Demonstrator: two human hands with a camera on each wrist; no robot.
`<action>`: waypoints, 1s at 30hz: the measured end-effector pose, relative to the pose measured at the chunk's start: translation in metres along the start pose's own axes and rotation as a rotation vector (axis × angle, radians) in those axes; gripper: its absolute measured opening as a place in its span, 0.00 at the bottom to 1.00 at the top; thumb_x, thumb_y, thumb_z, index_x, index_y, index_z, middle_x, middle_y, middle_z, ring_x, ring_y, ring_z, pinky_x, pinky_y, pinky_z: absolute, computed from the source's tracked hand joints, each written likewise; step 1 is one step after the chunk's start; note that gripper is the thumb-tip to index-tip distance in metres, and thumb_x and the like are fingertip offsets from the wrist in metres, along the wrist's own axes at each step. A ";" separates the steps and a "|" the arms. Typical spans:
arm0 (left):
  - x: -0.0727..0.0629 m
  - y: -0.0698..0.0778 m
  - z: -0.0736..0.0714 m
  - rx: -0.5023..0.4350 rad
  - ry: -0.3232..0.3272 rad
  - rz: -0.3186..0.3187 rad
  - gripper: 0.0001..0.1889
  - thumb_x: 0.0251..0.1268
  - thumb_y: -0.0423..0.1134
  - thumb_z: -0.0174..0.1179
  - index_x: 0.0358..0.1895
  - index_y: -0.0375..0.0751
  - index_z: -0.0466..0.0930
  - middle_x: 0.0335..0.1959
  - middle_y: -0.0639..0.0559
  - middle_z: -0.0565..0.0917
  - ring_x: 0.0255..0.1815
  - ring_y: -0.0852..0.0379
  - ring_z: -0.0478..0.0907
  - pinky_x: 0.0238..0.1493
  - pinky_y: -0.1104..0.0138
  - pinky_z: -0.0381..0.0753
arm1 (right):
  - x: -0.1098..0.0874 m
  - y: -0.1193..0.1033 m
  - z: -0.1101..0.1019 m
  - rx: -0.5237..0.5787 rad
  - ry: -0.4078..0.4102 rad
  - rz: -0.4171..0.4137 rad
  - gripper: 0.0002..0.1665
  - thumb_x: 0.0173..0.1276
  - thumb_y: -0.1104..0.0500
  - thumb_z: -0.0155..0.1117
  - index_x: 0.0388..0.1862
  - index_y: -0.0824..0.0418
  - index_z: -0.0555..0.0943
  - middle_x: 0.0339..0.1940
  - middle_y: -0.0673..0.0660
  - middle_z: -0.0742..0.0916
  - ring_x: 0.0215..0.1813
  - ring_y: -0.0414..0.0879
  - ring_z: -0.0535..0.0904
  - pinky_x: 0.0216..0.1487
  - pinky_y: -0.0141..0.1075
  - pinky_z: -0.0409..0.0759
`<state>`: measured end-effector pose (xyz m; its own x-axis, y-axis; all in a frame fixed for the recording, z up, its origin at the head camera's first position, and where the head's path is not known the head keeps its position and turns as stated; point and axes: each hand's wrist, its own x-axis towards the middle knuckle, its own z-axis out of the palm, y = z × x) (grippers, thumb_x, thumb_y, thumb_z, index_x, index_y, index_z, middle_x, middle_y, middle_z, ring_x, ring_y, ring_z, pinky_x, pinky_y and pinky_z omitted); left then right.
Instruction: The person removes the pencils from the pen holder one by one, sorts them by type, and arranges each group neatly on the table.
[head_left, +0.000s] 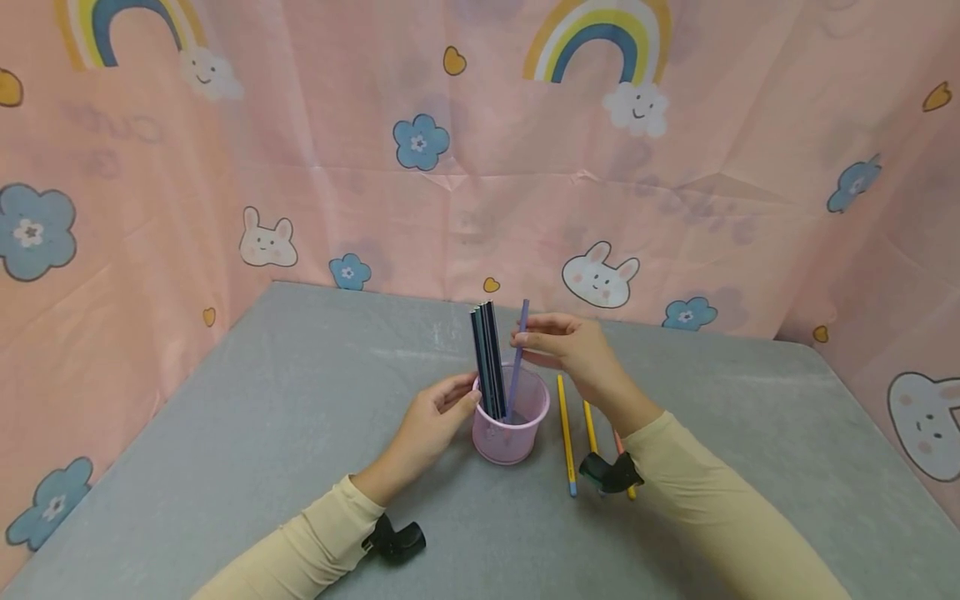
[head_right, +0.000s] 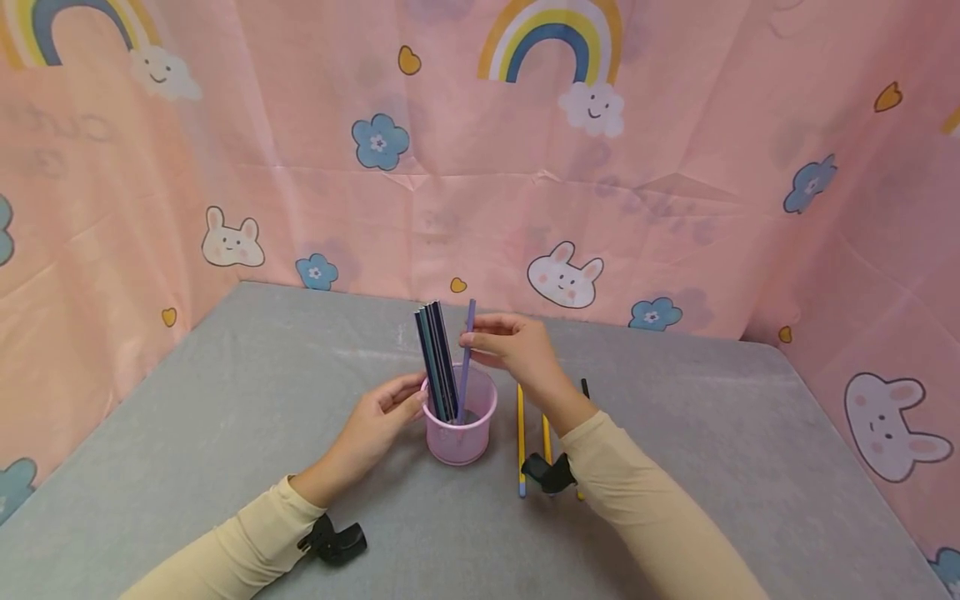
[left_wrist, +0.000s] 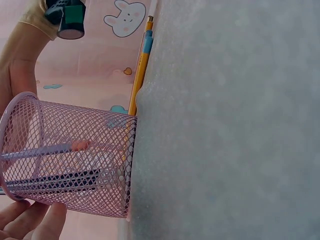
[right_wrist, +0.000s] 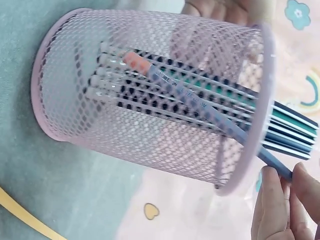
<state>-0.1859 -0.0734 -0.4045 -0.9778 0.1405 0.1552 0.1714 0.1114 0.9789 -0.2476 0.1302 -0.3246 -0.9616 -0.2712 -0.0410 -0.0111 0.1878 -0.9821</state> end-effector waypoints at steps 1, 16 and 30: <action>0.000 0.000 0.000 0.001 -0.001 -0.001 0.21 0.74 0.35 0.56 0.64 0.28 0.74 0.62 0.33 0.80 0.65 0.40 0.77 0.67 0.53 0.76 | -0.001 -0.001 -0.001 -0.002 0.000 -0.001 0.21 0.70 0.60 0.66 0.58 0.68 0.79 0.52 0.58 0.89 0.51 0.42 0.86 0.59 0.42 0.83; -0.001 -0.001 0.000 0.017 0.003 0.005 0.21 0.74 0.35 0.56 0.64 0.28 0.74 0.62 0.34 0.80 0.65 0.41 0.77 0.68 0.52 0.76 | -0.014 -0.022 -0.008 0.035 0.031 -0.057 0.13 0.69 0.60 0.66 0.50 0.64 0.83 0.38 0.42 0.89 0.47 0.37 0.86 0.55 0.38 0.85; 0.000 -0.001 0.000 0.009 0.014 0.004 0.20 0.73 0.34 0.57 0.64 0.28 0.74 0.61 0.34 0.80 0.64 0.41 0.78 0.67 0.53 0.77 | -0.021 -0.039 -0.024 0.121 0.046 -0.107 0.06 0.69 0.63 0.67 0.38 0.51 0.87 0.39 0.43 0.90 0.45 0.37 0.87 0.51 0.33 0.86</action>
<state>-0.1858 -0.0730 -0.4052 -0.9788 0.1269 0.1609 0.1762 0.1202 0.9770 -0.2334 0.1514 -0.2805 -0.9684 -0.2393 0.0709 -0.0838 0.0439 -0.9955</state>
